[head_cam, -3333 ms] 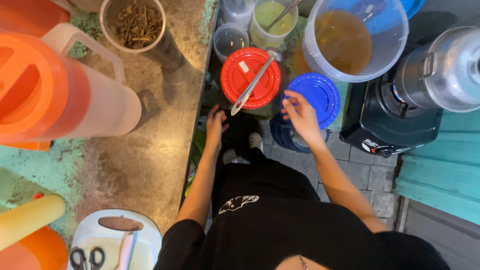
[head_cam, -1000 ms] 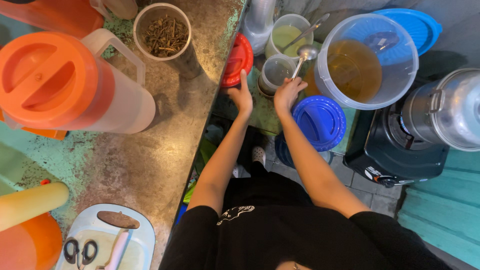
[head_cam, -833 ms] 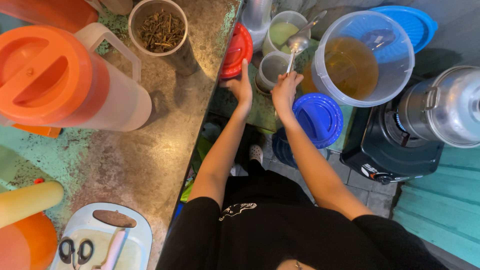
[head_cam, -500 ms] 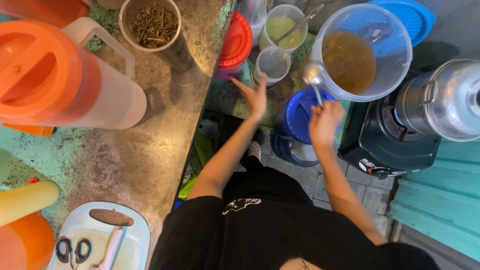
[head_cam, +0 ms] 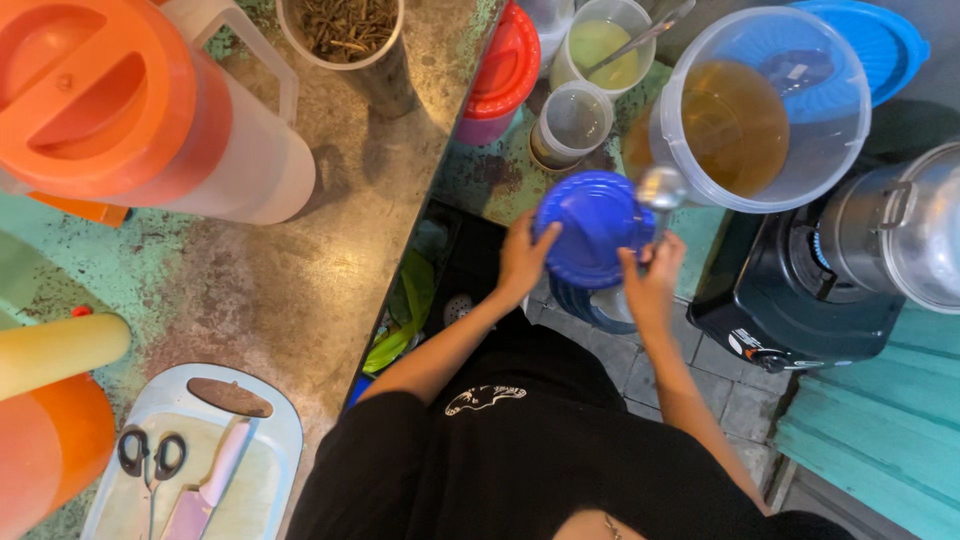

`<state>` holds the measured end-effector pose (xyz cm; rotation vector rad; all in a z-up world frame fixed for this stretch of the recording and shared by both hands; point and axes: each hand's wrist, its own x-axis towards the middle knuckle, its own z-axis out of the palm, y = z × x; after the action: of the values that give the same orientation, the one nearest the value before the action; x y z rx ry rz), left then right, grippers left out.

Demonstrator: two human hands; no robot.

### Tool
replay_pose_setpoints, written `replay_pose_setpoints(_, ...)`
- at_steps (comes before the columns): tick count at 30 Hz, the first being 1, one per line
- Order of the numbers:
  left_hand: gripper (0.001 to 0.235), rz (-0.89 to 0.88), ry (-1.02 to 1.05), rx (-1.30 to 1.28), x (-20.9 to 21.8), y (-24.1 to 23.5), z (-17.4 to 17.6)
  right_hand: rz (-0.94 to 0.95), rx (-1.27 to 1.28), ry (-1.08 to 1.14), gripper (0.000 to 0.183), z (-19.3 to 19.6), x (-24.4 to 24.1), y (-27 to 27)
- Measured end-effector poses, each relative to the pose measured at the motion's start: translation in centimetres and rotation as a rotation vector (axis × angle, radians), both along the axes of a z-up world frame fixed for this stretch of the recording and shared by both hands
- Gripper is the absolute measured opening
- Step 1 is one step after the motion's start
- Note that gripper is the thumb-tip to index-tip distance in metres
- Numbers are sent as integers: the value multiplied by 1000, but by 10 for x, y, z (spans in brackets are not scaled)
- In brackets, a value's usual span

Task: The person scoops dried herbs from a container into a plastic cup and secures the lid. They then open a pot on a stove, scoop a liquid into the cup, and walk to a sink to rinse the cup and spoon under running water. Finally, they return to the stove area and place the cup down.

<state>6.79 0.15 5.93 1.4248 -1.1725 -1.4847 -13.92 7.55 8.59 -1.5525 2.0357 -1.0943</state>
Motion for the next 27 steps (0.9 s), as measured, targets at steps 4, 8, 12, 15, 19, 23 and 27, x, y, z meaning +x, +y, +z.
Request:
replay_pose_setpoints(4, 51, 303, -320, -291, 69, 3, -5, 130, 5, -111, 60, -3, 68, -28)
replay_pose_setpoints(8, 63, 404, -94, 50, 118, -5, -38, 181, 15, -377, 51, -12, 120, -67)
replay_pose_setpoints(12, 72, 387, -189, -74, 131, 1, -62, 268, -191, -458, 49, -22, 140, -107)
replay_pose_setpoints(15, 77, 285, -165, -223, 121, -1, -71, 342, -248, -555, 47, -34, 150, -132)
replay_pose_setpoints(19, 69, 273, -164, -261, 118, -28, -101, 329, -222, -384, 41, -40, 151, -149)
replay_pose_setpoints(23, 66, 173, -105, -335, 135, -51, -130, 272, -262, -243, 29, -45, 133, -166)
replay_pose_setpoints(27, 63, 125, -81, -399, 149, -53, -147, 96, 147, -946, 36, -46, 120, -195)
